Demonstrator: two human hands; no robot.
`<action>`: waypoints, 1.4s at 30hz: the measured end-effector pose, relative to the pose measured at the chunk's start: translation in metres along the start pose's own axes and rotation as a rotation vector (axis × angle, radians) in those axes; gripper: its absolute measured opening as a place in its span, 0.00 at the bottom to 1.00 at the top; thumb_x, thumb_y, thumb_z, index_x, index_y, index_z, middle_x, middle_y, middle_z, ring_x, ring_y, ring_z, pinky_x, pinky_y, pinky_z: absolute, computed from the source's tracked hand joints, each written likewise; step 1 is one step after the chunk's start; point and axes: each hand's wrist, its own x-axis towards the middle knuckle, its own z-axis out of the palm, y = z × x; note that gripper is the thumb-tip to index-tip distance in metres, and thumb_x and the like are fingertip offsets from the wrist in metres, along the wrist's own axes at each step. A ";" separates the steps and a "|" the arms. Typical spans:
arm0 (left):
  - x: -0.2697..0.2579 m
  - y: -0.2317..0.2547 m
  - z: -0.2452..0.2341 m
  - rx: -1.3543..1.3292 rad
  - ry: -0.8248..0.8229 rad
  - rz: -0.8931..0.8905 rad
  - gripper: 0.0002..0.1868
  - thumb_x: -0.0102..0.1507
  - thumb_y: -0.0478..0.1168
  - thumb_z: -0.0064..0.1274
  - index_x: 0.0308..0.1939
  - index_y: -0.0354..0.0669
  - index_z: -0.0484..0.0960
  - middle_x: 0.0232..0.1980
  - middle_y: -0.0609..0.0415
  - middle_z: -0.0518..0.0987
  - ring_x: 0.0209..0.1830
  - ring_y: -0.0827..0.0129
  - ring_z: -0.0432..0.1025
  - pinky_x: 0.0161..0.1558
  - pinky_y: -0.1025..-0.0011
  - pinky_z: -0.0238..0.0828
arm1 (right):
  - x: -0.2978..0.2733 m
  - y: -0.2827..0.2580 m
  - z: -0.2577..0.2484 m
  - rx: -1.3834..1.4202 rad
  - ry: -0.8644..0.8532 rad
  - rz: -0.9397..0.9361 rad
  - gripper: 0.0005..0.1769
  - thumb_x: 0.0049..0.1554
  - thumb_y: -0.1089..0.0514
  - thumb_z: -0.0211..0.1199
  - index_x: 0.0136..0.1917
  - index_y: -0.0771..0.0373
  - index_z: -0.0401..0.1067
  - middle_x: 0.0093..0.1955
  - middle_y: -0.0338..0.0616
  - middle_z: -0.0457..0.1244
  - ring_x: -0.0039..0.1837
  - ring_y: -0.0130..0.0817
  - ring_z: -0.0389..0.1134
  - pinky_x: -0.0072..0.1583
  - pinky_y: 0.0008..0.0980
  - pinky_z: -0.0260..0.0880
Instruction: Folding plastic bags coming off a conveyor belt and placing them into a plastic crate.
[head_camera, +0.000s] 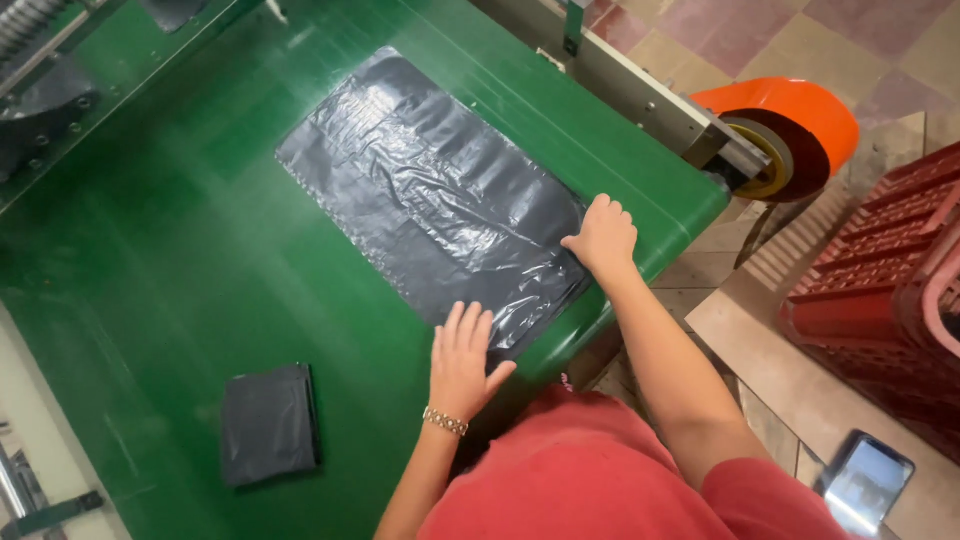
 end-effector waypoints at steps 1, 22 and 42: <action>-0.002 -0.006 0.013 0.062 -0.017 0.058 0.42 0.57 0.61 0.57 0.70 0.46 0.65 0.74 0.49 0.62 0.77 0.53 0.51 0.68 0.44 0.55 | 0.005 -0.001 -0.001 0.053 -0.108 0.040 0.42 0.40 0.39 0.78 0.54 0.65 0.61 0.50 0.57 0.62 0.56 0.59 0.67 0.55 0.55 0.71; -0.017 -0.029 0.063 0.164 0.608 0.172 0.12 0.65 0.47 0.41 0.44 0.50 0.77 0.51 0.58 0.77 0.61 0.60 0.73 0.57 0.56 0.69 | 0.009 0.011 -0.054 1.146 -0.163 -0.048 0.40 0.53 0.61 0.66 0.76 0.48 0.60 0.59 0.60 0.63 0.55 0.43 0.67 0.54 0.37 0.72; 0.154 -0.265 0.010 -0.580 0.508 -0.626 0.27 0.67 0.46 0.49 0.62 0.25 0.70 0.52 0.25 0.78 0.54 0.37 0.74 0.53 0.47 0.72 | 0.196 -0.184 -0.002 1.034 -0.987 0.035 0.51 0.57 0.15 0.33 0.61 0.61 0.66 0.55 0.56 0.70 0.44 0.45 0.75 0.36 0.32 0.76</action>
